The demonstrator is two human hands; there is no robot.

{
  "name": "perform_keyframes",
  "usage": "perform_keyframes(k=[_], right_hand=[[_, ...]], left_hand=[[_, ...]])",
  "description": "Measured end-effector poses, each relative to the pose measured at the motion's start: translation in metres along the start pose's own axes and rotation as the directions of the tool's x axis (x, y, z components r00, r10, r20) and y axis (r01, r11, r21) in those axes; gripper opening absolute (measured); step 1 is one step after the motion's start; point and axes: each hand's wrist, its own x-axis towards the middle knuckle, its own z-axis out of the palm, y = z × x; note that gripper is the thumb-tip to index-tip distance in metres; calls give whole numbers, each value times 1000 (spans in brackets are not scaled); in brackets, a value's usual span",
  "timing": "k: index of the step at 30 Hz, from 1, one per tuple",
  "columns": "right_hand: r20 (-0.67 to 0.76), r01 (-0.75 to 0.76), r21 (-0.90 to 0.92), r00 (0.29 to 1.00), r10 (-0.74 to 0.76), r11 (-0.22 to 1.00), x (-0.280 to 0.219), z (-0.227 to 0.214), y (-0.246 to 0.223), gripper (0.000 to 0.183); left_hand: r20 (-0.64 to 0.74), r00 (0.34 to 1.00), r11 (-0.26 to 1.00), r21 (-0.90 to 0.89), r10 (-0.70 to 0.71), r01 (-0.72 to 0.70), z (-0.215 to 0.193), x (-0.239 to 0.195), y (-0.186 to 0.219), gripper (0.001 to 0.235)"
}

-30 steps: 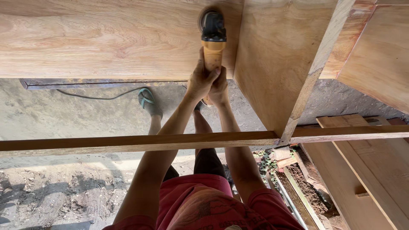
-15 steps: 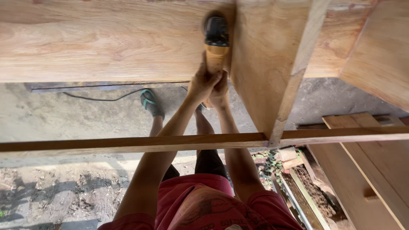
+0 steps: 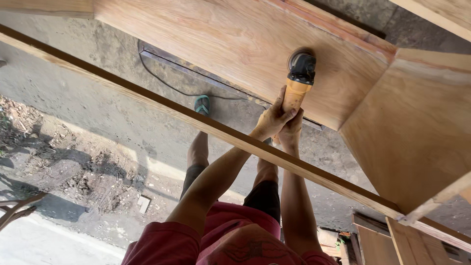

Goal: The person uses an electric sander to smooth the surface of a wooden structure. They move the sander across different sections of the wood, including edges and flat panels, while standing on a concrete floor.

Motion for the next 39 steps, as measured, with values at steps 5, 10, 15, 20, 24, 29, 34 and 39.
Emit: perform_keyframes(k=[5, 10, 15, 20, 24, 29, 34, 39], right_hand=[[55, 111, -163, 993, -103, 980, 17, 94, -47, 50], [95, 143, -28, 986, -139, 989, 30, 212, -94, 44], [90, 106, -64, 991, -100, 992, 34, 300, -132, 38], [200, 117, -185, 977, -79, 976, 50, 379, -177, 38], [273, 193, -142, 950, -149, 971, 63, 445, -214, 42], [406, 117, -125, 912, -57, 985, 73, 511, -258, 43], [414, 88, -238, 910, 19, 967, 66, 531, -269, 41], [331, -90, -246, 928, 171, 965, 45, 497, -235, 39]], left_hand=[[-95, 995, 996, -81, 38, -45, -104, 12, 0, 97], [-62, 998, 993, -115, 16, -23, -231, 29, -13, 97], [-69, 995, 993, -87, 69, -75, -327, 40, -32, 97], [-116, 993, 980, -197, -14, -10, -412, 52, -51, 99], [-196, 975, 807, -557, 101, -196, -472, 64, -69, 96], [-220, 976, 740, -658, -9, -141, -542, 68, -77, 98], [-308, 951, 801, -578, -36, -157, -562, 54, -90, 93], [-228, 972, 885, -438, 62, -159, -513, 54, -96, 85]])
